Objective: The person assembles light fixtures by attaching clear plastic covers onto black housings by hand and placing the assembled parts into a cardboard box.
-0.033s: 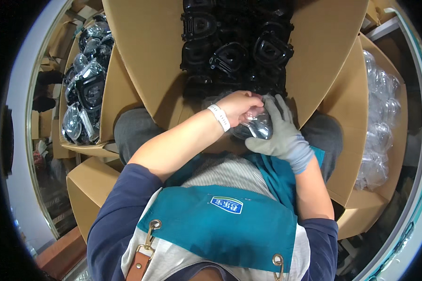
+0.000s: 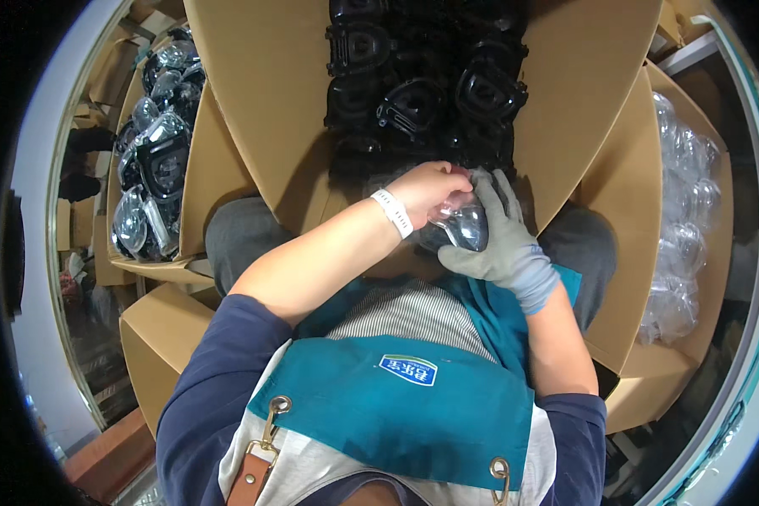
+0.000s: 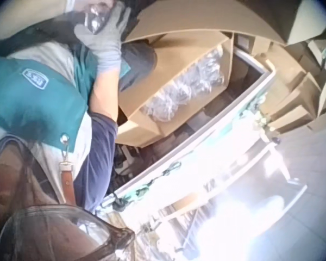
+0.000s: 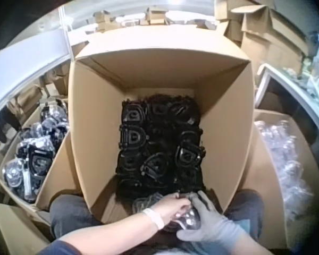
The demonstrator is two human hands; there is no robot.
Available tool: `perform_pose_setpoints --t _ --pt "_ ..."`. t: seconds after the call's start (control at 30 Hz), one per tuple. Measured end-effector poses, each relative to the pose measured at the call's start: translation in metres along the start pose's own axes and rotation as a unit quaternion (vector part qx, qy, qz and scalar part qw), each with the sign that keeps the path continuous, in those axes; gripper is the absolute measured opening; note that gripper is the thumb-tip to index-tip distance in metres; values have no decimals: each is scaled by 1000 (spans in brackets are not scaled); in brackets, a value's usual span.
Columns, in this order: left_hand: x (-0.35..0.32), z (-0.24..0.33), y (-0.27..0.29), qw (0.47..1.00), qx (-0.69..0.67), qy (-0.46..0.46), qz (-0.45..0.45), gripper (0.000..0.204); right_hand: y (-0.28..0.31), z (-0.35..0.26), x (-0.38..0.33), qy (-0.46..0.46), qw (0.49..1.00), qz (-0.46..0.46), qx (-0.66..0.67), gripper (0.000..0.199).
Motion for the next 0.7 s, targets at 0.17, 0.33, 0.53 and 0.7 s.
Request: perform_pose_setpoints --t 0.17,0.33,0.53,0.7 --pt "0 45 8 938 213 -239 131 53 3 8 1 -60 923 85 371 82" --pt "70 57 122 668 573 -121 459 78 19 -3 1 -134 573 19 808 73" --pt "83 31 117 689 560 -176 426 54 28 -15 -4 -164 538 98 821 82" --pt "91 19 113 709 493 -249 439 50 34 -31 1 -174 513 100 835 67"
Point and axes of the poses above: each hand's wrist, its own x-axis towards the middle knuckle, its own y-axis out of the back of the hand, z = x × y, the point moved 1 cm from there along x, towards the middle knuckle, and after that the axes turned 6 degrees about z, right-handed, at the moved point
